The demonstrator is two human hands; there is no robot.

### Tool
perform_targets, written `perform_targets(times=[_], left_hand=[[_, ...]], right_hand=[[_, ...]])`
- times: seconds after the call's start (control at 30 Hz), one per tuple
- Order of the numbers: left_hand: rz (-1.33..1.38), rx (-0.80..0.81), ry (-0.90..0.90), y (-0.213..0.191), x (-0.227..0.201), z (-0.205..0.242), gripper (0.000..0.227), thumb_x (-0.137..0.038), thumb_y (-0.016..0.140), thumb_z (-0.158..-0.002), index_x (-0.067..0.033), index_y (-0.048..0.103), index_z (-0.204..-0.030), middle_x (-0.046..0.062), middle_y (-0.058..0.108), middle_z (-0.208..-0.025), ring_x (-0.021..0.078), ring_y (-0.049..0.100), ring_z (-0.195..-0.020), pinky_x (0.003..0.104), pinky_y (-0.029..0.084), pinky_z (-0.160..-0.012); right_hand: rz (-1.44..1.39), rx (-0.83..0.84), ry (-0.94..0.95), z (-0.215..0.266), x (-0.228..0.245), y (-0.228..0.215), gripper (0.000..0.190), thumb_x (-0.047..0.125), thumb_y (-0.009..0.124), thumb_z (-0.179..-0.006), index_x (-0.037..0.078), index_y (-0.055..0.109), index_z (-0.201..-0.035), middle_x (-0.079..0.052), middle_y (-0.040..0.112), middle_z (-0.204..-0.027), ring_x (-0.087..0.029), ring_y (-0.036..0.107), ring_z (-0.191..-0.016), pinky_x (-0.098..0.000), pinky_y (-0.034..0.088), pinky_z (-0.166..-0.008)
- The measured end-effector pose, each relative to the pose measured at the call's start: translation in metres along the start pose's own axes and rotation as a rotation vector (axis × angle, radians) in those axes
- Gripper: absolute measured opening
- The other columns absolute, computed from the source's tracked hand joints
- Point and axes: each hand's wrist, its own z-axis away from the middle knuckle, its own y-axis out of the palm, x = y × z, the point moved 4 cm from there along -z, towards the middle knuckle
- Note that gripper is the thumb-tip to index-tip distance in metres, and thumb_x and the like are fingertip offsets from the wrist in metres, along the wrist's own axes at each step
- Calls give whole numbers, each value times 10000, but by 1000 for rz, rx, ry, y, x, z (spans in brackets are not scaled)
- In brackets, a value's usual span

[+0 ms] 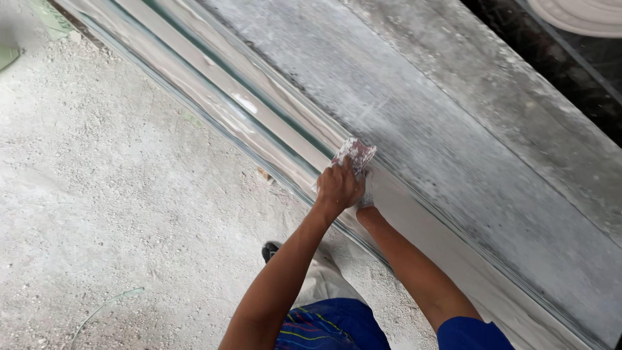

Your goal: The person pours a white liquid mixture from a bucket into a long rectangular mold and spreads it evenly using a trowel. They repeatedly smooth the surface and scrape excess material back into the bucket.

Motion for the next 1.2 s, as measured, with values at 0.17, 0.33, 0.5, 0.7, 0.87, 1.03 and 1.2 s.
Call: perform_targets(times=[0.17,0.33,0.5,0.7,0.87,1.03,1.2], left_hand=[[134,275,-144,51,-89,46,743,-398,615,-894,188,507,-1337,275,684,-754,373,711,-663,447,576,-579],[59,130,-75,96,-185,94,772,-419,645,-876,167,504,-1360,300,666,-749,367,683,-574,449,547,-457],[1,-138,61,148,-314,159,706,-405,635,-923,158,529,-1334,227,651,-688,308,605,-490,441,477,-404],[71,158,-80,191,-466,216,741,-450,532,-984,156,454,-1403,244,653,-726,271,599,-483,420,457,-365],[155,635,-226,246,-558,259,803,-463,386,-1008,124,268,-1544,246,700,-860,285,668,-634,435,514,-484],[200,324,12,270,-628,290,840,-452,494,-995,215,325,-1476,304,674,-846,344,672,-678,448,543,-573],[309,438,-71,285,-679,318,809,-409,517,-966,202,337,-1465,299,660,-830,378,679,-657,483,546,-487]], right_hand=[[-117,-9,-6,87,-3,-68,541,222,368,-1098,64,280,-1609,-74,412,-1592,-172,366,-1471,-288,269,-1229],[690,-39,-73,170,-28,-147,636,277,488,-1055,37,246,-1592,-152,387,-1571,-230,353,-1454,-327,277,-1213],[1423,-55,-64,278,-66,-247,592,278,407,-1089,63,242,-1615,-109,382,-1595,-239,344,-1483,-380,273,-1206],[1367,-123,-415,419,-64,-357,598,286,399,-1085,22,275,-1606,-148,371,-1617,-284,322,-1507,-458,247,-1211],[701,-29,14,507,-78,-437,597,299,386,-1080,66,250,-1613,-116,351,-1635,-248,325,-1496,-451,240,-1240],[1343,43,81,580,-73,-482,607,309,450,-1011,122,286,-1565,-98,309,-1632,-273,284,-1494,-492,233,-1183],[1425,-120,-83,641,-72,-525,614,305,493,-1014,124,365,-1586,-71,366,-1635,-271,322,-1492,-483,242,-1228]])
